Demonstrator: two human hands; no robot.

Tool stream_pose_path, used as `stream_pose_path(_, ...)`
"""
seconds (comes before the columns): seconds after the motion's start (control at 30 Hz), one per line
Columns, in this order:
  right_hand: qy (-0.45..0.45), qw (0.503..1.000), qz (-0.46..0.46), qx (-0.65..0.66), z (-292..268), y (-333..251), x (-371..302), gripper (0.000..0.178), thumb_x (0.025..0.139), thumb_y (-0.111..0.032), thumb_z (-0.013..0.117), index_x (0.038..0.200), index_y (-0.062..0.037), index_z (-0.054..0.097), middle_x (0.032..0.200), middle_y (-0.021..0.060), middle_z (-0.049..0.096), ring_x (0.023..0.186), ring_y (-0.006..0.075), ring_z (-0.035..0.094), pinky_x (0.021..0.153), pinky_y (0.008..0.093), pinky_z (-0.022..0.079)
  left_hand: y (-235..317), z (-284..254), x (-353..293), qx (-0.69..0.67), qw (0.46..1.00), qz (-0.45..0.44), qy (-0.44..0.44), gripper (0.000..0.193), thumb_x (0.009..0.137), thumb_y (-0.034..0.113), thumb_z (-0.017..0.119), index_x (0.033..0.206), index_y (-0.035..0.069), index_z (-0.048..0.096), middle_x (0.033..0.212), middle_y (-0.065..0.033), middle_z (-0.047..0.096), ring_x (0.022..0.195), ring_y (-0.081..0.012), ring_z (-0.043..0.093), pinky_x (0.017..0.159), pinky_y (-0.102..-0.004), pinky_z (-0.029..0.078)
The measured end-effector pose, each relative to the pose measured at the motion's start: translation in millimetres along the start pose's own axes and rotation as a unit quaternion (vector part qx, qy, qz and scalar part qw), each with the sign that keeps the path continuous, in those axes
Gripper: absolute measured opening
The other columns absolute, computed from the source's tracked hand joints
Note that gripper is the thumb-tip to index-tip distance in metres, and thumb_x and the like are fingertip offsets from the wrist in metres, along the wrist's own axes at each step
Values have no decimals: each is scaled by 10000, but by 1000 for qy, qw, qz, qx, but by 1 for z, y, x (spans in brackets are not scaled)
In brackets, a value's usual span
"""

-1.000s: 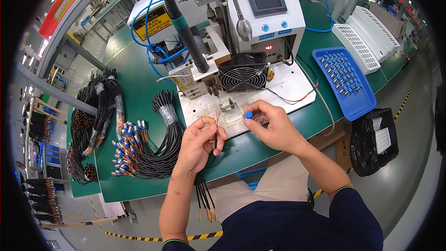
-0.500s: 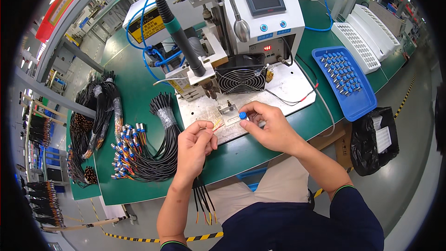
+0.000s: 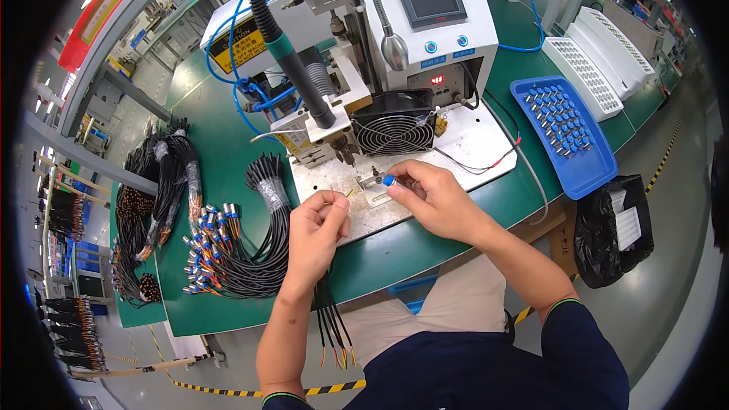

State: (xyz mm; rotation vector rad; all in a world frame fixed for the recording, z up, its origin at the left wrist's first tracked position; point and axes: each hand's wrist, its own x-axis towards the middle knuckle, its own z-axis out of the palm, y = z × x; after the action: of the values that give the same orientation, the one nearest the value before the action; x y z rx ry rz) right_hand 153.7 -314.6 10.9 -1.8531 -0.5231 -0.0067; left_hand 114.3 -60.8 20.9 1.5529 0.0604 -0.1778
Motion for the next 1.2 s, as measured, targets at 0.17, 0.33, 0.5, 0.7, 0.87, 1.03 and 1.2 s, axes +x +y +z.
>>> stream_pose_path(0.17, 0, 1000, 0, 17, 4, 10, 5, 290, 1071, -174, 742, 1246, 55, 713, 924, 68, 708, 725, 88, 558, 669, 289, 492, 5, -3, 5, -58, 996, -55, -37, 158, 1177, 231, 588, 1164, 73, 596, 802, -128, 760, 561, -75, 548, 531, -213, 387)
stream_pose_path(0.33, -10, 1000, 8, 13, 6, 7, 7, 302, 1075, -174, 738, 1252, 68, 704, 912, 73, 715, 716, 82, 567, 665, 280, 497, 4, -6, 8, -97, 990, -77, -62, 117, 1204, 234, 513, 1151, 130, 516, 838, -180, 789, 547, -96, 581, 521, -207, 407)
stream_pose_path(0.5, -10, 1000, 12, 24, 8, 9, 9, 310, 1068, -180, 752, 1243, 69, 695, 932, 78, 718, 740, 81, 577, 673, 273, 503, 2, -6, 11, -126, 988, -72, -54, 73, 1182, 150, 511, 1153, 113, 456, 923, -229, 788, 600, -124, 615, 527, -228, 445)
stream_pose_path(0.7, -16, 999, 17, 29, 8, 9, 15, 318, 1057, -198, 773, 1239, 52, 698, 972, 72, 726, 787, 92, 595, 703, 269, 515, 2, -5, 16, -111, 992, -56, -27, 85, 1119, 51, 505, 1178, 47, 444, 917, -242, 771, 603, -135, 606, 535, -247, 462)
stream_pose_path(0.87, -40, 997, 42, 45, 10, 14, 25, 301, 1066, -197, 762, 1257, 33, 728, 1002, 58, 732, 816, 95, 598, 750, 275, 522, 3, -3, 22, -118, 991, -68, -18, 72, 1120, 79, 564, 1152, 20, 536, 922, -210, 774, 597, -111, 587, 527, -236, 426)
stream_pose_path(1.03, -7, 997, 33, 64, 15, 18, 31, 294, 1084, -160, 726, 1310, 28, 736, 1036, 55, 749, 845, 86, 621, 776, 275, 528, -2, -8, 29, -99, 995, -31, 3, 123, 1100, 113, 663, 1030, 13, 650, 861, -107, 746, 578, -63, 512, 524, -219, 354)
stream_pose_path(1.2, -12, 997, 44, 70, 17, 18, 34, 294, 1086, -148, 719, 1316, 34, 731, 1072, 59, 759, 875, 83, 649, 802, 281, 554, 5, -8, 35, -55, 996, -56, 45, 179, 1069, 149, 753, 1056, -29, 743, 802, -9, 679, 564, -18, 446, 515, -216, 306)
